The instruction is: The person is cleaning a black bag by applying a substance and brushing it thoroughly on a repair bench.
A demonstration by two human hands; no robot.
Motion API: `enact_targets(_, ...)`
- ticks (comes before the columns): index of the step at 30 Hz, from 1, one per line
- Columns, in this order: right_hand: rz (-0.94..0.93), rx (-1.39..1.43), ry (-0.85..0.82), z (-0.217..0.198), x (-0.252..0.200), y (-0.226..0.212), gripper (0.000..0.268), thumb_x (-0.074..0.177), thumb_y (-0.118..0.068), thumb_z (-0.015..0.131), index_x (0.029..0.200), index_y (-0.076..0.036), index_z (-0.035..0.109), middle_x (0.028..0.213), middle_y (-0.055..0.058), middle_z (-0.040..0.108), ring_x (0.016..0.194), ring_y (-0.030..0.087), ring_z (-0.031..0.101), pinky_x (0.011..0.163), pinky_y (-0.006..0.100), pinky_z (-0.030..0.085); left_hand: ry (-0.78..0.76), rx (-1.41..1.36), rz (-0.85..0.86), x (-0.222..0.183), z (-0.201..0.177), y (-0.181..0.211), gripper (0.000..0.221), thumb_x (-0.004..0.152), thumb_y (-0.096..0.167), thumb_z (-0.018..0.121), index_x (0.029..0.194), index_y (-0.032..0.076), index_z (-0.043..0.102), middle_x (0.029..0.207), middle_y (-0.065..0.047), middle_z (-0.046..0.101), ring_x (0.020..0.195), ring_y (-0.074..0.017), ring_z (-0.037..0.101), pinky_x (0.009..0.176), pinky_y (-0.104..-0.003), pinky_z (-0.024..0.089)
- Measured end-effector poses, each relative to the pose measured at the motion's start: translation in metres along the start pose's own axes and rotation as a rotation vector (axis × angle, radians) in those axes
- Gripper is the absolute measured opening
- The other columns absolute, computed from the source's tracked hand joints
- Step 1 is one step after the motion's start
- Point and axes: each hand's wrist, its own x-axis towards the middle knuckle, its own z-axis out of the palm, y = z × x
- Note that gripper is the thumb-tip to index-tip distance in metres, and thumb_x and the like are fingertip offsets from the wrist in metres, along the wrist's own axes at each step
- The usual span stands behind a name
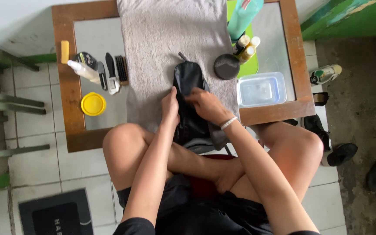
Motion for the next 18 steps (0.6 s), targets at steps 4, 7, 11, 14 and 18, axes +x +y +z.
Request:
enact_targets(4,0.033,0.163,-0.072,-0.024,-0.011,-0.006,0.023,0.084,-0.01,0.063,0.1,-0.012,0.079,0.094,0.016,0.071,0.093,0.046,0.07,0.082,0.053,0.056,0.043,0.069,-0.123,0.003,-0.005,-0.002,0.074,0.11,0.046,0.049,0.161,-0.001,0.026,0.17,-0.024,0.011,0.158,-0.0394,0.005,0.129,-0.057,0.009)
enact_targets(7,0.062,0.11,0.129,-0.032,0.004,-0.011,0.023,0.088,-0.013,0.066,0.107,-0.012,0.078,0.095,0.016,0.068,0.091,0.041,0.071,0.078,0.049,0.057,0.067,0.071,-0.158,-0.035,0.018,0.036,0.071,0.109,0.045,0.049,0.161,0.001,0.029,0.17,-0.022,0.014,0.158,-0.0376,0.006,0.128,-0.056,0.01)
enact_targets(11,0.068,-0.243,0.394,-0.025,0.029,-0.021,0.03,0.097,-0.012,0.059,0.123,-0.014,0.075,0.1,0.008,0.055,0.078,0.036,0.072,0.065,0.043,0.061,0.068,0.04,-0.101,-0.01,0.003,0.007,0.07,0.111,0.041,0.049,0.161,-0.002,0.025,0.17,-0.025,0.012,0.158,-0.0414,0.005,0.128,-0.058,0.01)
enact_targets(14,0.088,-0.704,0.538,0.008,0.042,0.019,0.027,0.094,-0.02,0.062,0.118,-0.028,0.072,0.097,-0.001,0.05,0.08,0.018,0.07,0.059,0.029,0.06,0.054,0.073,-0.106,-0.027,0.015,0.033,0.073,0.11,0.043,0.045,0.161,-0.004,0.023,0.169,-0.027,0.011,0.158,-0.0424,0.005,0.128,-0.058,0.011)
enact_targets(18,0.132,-0.878,0.549,0.018,0.041,0.007,0.013,0.095,-0.019,0.064,0.106,-0.021,0.071,0.092,-0.002,0.052,0.07,0.014,0.068,0.052,0.025,0.057,0.067,0.028,-0.11,-0.017,0.007,0.018,0.072,0.11,0.038,0.047,0.161,-0.004,0.021,0.169,-0.028,0.007,0.157,-0.0442,0.004,0.128,-0.06,0.009)
